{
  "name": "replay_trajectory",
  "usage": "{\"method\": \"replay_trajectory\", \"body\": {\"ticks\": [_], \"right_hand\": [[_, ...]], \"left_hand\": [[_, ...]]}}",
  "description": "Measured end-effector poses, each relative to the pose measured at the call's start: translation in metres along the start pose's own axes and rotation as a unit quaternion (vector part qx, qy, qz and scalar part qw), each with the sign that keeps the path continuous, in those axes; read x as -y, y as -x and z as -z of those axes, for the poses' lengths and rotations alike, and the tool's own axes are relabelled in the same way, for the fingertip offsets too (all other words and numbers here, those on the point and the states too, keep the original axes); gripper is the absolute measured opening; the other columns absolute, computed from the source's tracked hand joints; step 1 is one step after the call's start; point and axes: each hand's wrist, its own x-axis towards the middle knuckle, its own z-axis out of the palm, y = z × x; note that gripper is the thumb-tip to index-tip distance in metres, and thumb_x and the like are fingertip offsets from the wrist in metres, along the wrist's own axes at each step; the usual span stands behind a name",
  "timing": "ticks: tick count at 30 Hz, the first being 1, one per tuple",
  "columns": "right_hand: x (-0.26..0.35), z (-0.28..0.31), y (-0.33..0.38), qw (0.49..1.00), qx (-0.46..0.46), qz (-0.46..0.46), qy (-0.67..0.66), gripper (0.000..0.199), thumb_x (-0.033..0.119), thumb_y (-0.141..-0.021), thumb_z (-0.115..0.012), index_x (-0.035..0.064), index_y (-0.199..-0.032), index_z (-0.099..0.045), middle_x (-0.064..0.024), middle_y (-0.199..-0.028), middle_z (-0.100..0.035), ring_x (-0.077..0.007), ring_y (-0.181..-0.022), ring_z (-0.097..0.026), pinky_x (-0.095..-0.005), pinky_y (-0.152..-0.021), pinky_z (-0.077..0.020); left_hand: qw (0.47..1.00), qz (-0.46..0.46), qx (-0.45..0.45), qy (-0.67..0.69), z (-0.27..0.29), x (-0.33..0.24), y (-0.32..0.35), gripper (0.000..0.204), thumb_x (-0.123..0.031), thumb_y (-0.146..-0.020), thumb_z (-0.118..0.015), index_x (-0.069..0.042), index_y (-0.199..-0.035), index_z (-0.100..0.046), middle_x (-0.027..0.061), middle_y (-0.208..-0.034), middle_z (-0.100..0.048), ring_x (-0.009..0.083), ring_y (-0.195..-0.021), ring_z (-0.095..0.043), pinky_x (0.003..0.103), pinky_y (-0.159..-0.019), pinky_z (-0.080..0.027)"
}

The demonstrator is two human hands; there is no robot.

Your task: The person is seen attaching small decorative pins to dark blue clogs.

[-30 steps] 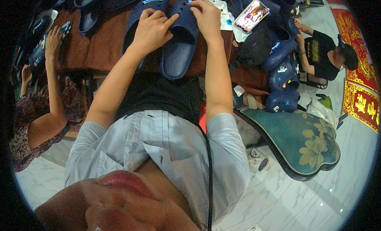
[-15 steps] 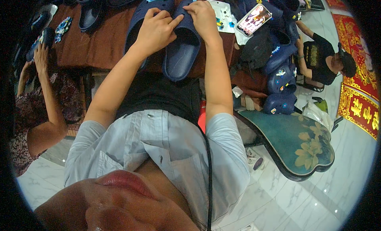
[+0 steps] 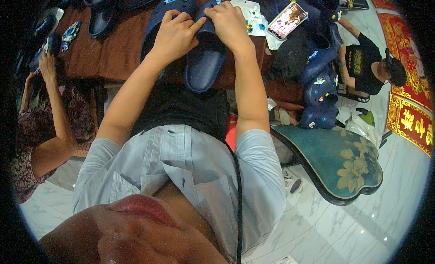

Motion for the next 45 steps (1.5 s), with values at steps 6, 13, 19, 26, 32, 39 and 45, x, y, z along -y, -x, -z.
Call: {"method": "replay_trajectory", "body": {"ticks": [6,13,19,26,32,39,45], "right_hand": [[0.007,0.013,-0.017,0.996,0.088,0.006,0.015,0.036,0.019,-0.085,-0.058,0.0269,-0.118,-0.07,-0.0034,-0.09,-0.072,-0.0236,-0.098,-0.063,-0.039,-0.082,-0.0442],[0.022,-0.001,-0.033,0.987,0.114,0.039,0.108,0.038,0.023,-0.085,-0.059,0.0314,-0.122,-0.068,-0.0063,-0.087,-0.072,-0.0239,-0.088,-0.068,-0.0396,-0.076,-0.0474],[0.027,-0.004,-0.035,0.986,0.115,0.041,0.117,0.038,0.022,-0.087,-0.059,0.0293,-0.123,-0.067,-0.0107,-0.088,-0.072,-0.0269,-0.09,-0.069,-0.0394,-0.082,-0.0493],[-0.002,-0.001,-0.009,0.989,0.039,-0.136,-0.046,0.029,0.018,-0.085,-0.063,0.0165,-0.113,-0.069,-0.0188,-0.089,-0.069,-0.0372,-0.086,-0.067,-0.0489,-0.078,-0.0509],[0.001,-0.005,0.002,0.99,-0.051,-0.074,-0.112,0.018,0.011,-0.083,-0.063,0.006,-0.097,-0.074,-0.0154,-0.093,-0.07,-0.035,-0.093,-0.062,-0.0462,-0.085,-0.0505],[0.001,-0.007,0.001,0.984,-0.068,-0.095,-0.135,0.019,0.004,-0.08,-0.063,0.0028,-0.096,-0.074,-0.0126,-0.097,-0.071,-0.034,-0.098,-0.058,-0.0423,-0.092,-0.0473],[0.001,-0.011,0.004,0.987,-0.071,-0.073,-0.122,0.02,0.002,-0.08,-0.062,0.0042,-0.096,-0.075,-0.0118,-0.1,-0.069,-0.0339,-0.101,-0.055,-0.0426,-0.094,-0.0458]], "left_hand": [[1.0,0.001,-0.01,-0.002,0.0,0.001,0.001,0.056,-0.023,-0.067,-0.077,-0.013,-0.12,-0.066,-0.0002,-0.09,-0.067,0.0157,-0.099,-0.06,0.039,-0.097,-0.038],[0.999,-0.027,-0.028,-0.005,-0.002,0.003,-0.001,0.035,-0.027,-0.068,-0.078,-0.008,-0.097,-0.07,0.0026,-0.079,-0.068,0.0196,-0.098,-0.06,0.04,-0.096,-0.037],[0.999,-0.022,-0.024,-0.003,-0.003,0.004,0.0,0.033,-0.027,-0.067,-0.078,-0.008,-0.093,-0.07,0.0026,-0.077,-0.068,0.0198,-0.096,-0.06,0.04,-0.096,-0.037],[1.0,-0.007,-0.011,0.007,0.0,-0.001,-0.001,0.051,-0.025,-0.068,-0.077,-0.012,-0.116,-0.068,0.0008,-0.089,-0.069,0.0169,-0.097,-0.061,0.039,-0.097,-0.038],[1.0,-0.005,0.002,-0.011,0.0,0.0,0.001,0.057,-0.024,-0.068,-0.076,-0.013,-0.123,-0.065,0.0003,-0.088,-0.069,0.0156,-0.098,-0.061,0.038,-0.097,-0.038],[1.0,-0.003,-0.006,0.001,0.002,0.0,0.0,0.055,-0.022,-0.069,-0.075,-0.013,-0.122,-0.066,-0.0004,-0.088,-0.069,0.015,-0.097,-0.061,0.038,-0.096,-0.038],[1.0,-0.002,0.0,-0.001,0.002,0.001,0.0,0.056,-0.022,-0.068,-0.075,-0.014,-0.123,-0.066,-0.0007,-0.089,-0.068,0.0148,-0.096,-0.061,0.038,-0.096,-0.038]]}}
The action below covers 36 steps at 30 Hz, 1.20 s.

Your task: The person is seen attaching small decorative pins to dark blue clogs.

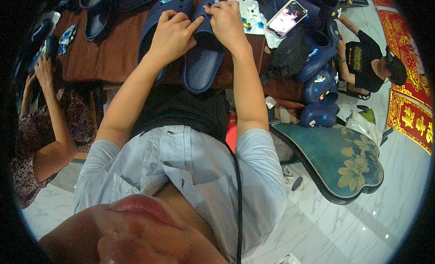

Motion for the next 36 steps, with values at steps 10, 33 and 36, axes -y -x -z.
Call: {"method": "replay_trajectory", "body": {"ticks": [10,33,36], "right_hand": [[-0.014,-0.002,-0.005,0.996,0.071,-0.054,0.001,0.024,0.005,-0.081,-0.061,0.0113,-0.097,-0.077,-0.0138,-0.098,-0.067,-0.0369,-0.102,-0.053,-0.0445,-0.095,-0.0443],[-0.033,0.008,0.051,0.968,-0.123,-0.197,-0.094,0.02,0.006,-0.083,-0.062,0.0077,-0.099,-0.075,-0.0142,-0.092,-0.069,-0.0321,-0.093,-0.061,-0.0404,-0.086,-0.0466],[-0.049,0.017,0.078,0.944,-0.135,-0.283,-0.1,0.02,0.007,-0.084,-0.063,0.0065,-0.1,-0.075,-0.0155,-0.095,-0.07,-0.0313,-0.09,-0.064,-0.0394,-0.084,-0.0485]], "left_hand": [[1.0,0.003,-0.002,0.003,-0.001,-0.001,0.0,0.054,-0.023,-0.068,-0.076,-0.014,-0.121,-0.067,-0.0005,-0.088,-0.068,0.0149,-0.097,-0.06,0.037,-0.096,-0.038],[1.0,-0.008,-0.029,-0.011,-0.004,0.0,-0.001,0.053,-0.023,-0.069,-0.075,-0.014,-0.121,-0.067,-0.0013,-0.087,-0.069,0.0147,-0.095,-0.061,0.038,-0.096,-0.039],[1.0,-0.007,-0.024,-0.011,-0.004,0.0,-0.001,0.053,-0.023,-0.069,-0.075,-0.015,-0.121,-0.067,-0.0013,-0.089,-0.069,0.0147,-0.096,-0.061,0.038,-0.096,-0.039]]}}
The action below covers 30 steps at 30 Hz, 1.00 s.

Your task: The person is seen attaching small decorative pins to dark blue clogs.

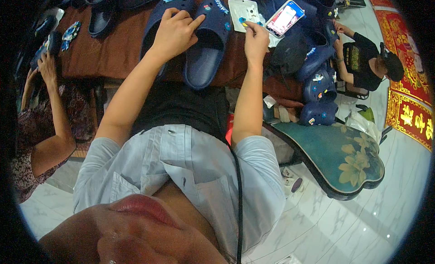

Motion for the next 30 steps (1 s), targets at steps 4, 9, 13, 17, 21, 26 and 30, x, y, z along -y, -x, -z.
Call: {"method": "replay_trajectory", "body": {"ticks": [4,9,13,17,21,26,30], "right_hand": [[-0.015,0.016,0.013,0.998,-0.025,-0.012,0.057,0.019,0.007,-0.084,-0.064,0.0049,-0.1,-0.074,-0.0164,-0.095,-0.07,-0.0307,-0.084,-0.066,-0.0391,-0.082,-0.0501],[-0.028,0.027,0.017,0.994,-0.041,-0.044,0.089,0.018,0.007,-0.083,-0.065,0.0053,-0.098,-0.074,-0.0143,-0.094,-0.07,-0.0307,-0.091,-0.064,-0.0398,-0.087,-0.0484],[-0.026,0.021,0.008,0.994,-0.034,-0.043,0.097,0.019,0.007,-0.082,-0.066,0.0055,-0.098,-0.074,-0.014,-0.094,-0.07,-0.0309,-0.093,-0.062,-0.0411,-0.087,-0.047],[-0.028,0.011,-0.007,0.99,0.003,0.005,0.144,0.021,0.009,-0.078,-0.07,0.0054,-0.099,-0.074,-0.016,-0.092,-0.068,-0.0335,-0.092,-0.06,-0.0432,-0.087,-0.0449],[-0.025,-0.001,-0.016,0.971,0.015,0.086,0.222,0.027,0.011,-0.074,-0.077,0.0035,-0.099,-0.073,-0.019,-0.094,-0.066,-0.0371,-0.097,-0.058,-0.0443,-0.087,-0.0445],[-0.026,-0.006,-0.019,0.973,0.053,0.007,0.224,0.025,0.011,-0.074,-0.077,0.0012,-0.096,-0.072,-0.0209,-0.094,-0.066,-0.0381,-0.095,-0.058,-0.0458,-0.084,-0.0456],[-0.033,-0.005,-0.015,0.978,0.05,-0.014,0.204,0.02,0.011,-0.074,-0.077,-0.0009,-0.088,-0.07,-0.0219,-0.09,-0.064,-0.0391,-0.091,-0.058,-0.0475,-0.08,-0.0454]], "left_hand": [[1.0,0.002,-0.001,-0.002,0.001,0.001,0.002,0.054,-0.024,-0.069,-0.075,-0.015,-0.121,-0.067,-0.0006,-0.09,-0.069,0.015,-0.096,-0.061,0.038,-0.096,-0.039],[1.0,-0.002,-0.002,-0.002,0.002,0.0,-0.001,0.054,-0.024,-0.069,-0.075,-0.015,-0.121,-0.066,0.0,-0.089,-0.069,0.0155,-0.096,-0.061,0.038,-0.095,-0.039],[1.0,0.0,0.005,-0.007,0.001,0.001,0.0,0.055,-0.024,-0.069,-0.075,-0.015,-0.122,-0.066,0.0002,-0.09,-0.069,0.0158,-0.097,-0.061,0.039,-0.095,-0.039],[1.0,-0.001,0.007,-0.008,0.0,0.001,0.0,0.055,-0.024,-0.069,-0.075,-0.016,-0.123,-0.065,0.0004,-0.091,-0.07,0.016,-0.098,-0.061,0.039,-0.095,-0.039],[1.0,-0.002,0.006,-0.004,0.002,0.001,0.001,0.055,-0.024,-0.07,-0.075,-0.016,-0.123,-0.065,0.0006,-0.091,-0.07,0.0161,-0.098,-0.061,0.039,-0.095,-0.039],[1.0,-0.001,0.004,0.003,0.001,0.002,0.001,0.055,-0.023,-0.07,-0.075,-0.015,-0.123,-0.065,0.0005,-0.091,-0.069,0.0163,-0.098,-0.061,0.04,-0.095,-0.039],[1.0,-0.004,-0.001,0.01,0.003,0.002,0.001,0.054,-0.023,-0.069,-0.075,-0.014,-0.122,-0.066,0.0008,-0.089,-0.069,0.016,-0.098,-0.061,0.04,-0.095,-0.039]]}}
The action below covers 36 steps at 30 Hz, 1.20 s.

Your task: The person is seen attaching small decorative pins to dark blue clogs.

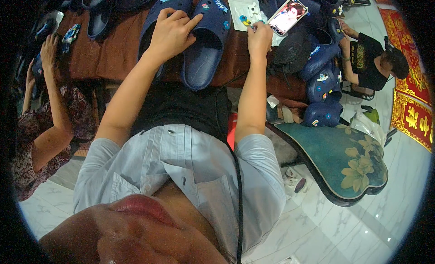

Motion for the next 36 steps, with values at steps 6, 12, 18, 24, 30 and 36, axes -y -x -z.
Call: {"method": "replay_trajectory", "body": {"ticks": [6,12,18,24,30,36], "right_hand": [[-0.002,0.0,0.009,0.999,-0.026,0.023,0.002,0.022,0.012,-0.077,-0.077,-0.0024,-0.087,-0.064,-0.0207,-0.088,-0.062,-0.0394,-0.09,-0.057,-0.0473,-0.079,-0.0444],[0.009,0.008,0.015,1.0,-0.024,0.008,0.005,0.019,0.009,-0.078,-0.075,-0.0023,-0.087,-0.063,-0.0175,-0.081,-0.063,-0.0368,-0.08,-0.06,-0.0455,-0.072,-0.0457],[0.034,0.017,0.017,0.99,-0.057,0.012,-0.126,0.013,0.006,-0.079,-0.073,-0.0017,-0.089,-0.069,-0.0163,-0.084,-0.067,-0.0283,-0.073,-0.065,-0.0377,-0.068,-0.0498],[0.094,0.031,0.011,0.971,-0.023,0.093,-0.219,0.017,0.005,-0.08,-0.073,0.0009,-0.097,-0.072,-0.013,-0.088,-0.068,-0.0232,-0.075,-0.065,-0.0323,-0.071,-0.0512],[0.123,0.015,-0.004,0.952,0.034,0.194,-0.236,0.015,0.005,-0.078,-0.072,0.0032,-0.093,-0.073,-0.0117,-0.089,-0.067,-0.0282,-0.081,-0.065,-0.0356,-0.074,-0.0511],[0.128,0.012,-0.016,0.942,0.026,0.31,-0.124,0.011,0.006,-0.077,-0.072,0.0044,-0.088,-0.072,-0.0103,-0.091,-0.066,-0.0313,-0.09,-0.063,-0.0409,-0.08,-0.0504]], "left_hand": [[1.0,0.004,-0.004,0.002,-0.001,0.0,0.0,0.053,-0.024,-0.069,-0.076,-0.013,-0.12,-0.067,0.0013,-0.089,-0.07,0.0161,-0.097,-0.061,0.039,-0.096,-0.039],[0.999,0.0,-0.034,0.015,-0.003,0.001,0.0,0.047,-0.023,-0.067,-0.076,-0.009,-0.112,-0.069,0.003,-0.085,-0.071,0.0178,-0.094,-0.062,0.039,-0.095,-0.039],[0.999,0.006,-0.033,0.025,-0.003,0.001,0.0,0.039,-0.022,-0.068,-0.075,-0.009,-0.104,-0.07,0.0037,-0.083,-0.071,0.0181,-0.093,-0.062,0.038,-0.094,-0.039],[1.0,0.022,0.0,0.022,-0.001,0.0,0.0,0.042,-0.024,-0.069,-0.075,-0.01,-0.109,-0.071,0.0033,-0.087,-0.071,0.0175,-0.096,-0.062,0.038,-0.095,-0.039],[0.999,0.022,-0.007,0.024,-0.002,-0.002,-0.001,0.044,-0.025,-0.067,-0.077,-0.011,-0.109,-0.07,0.0027,-0.087,-0.071,0.0169,-0.096,-0.062,0.038,-0.095,-0.04],[0.999,0.022,0.0,0.027,-0.003,0.0,0.0,0.046,-0.026,-0.066,-0.079,-0.011,-0.109,-0.07,0.0023,-0.087,-0.071,0.0166,-0.095,-0.062,0.037,-0.095,-0.04]]}}
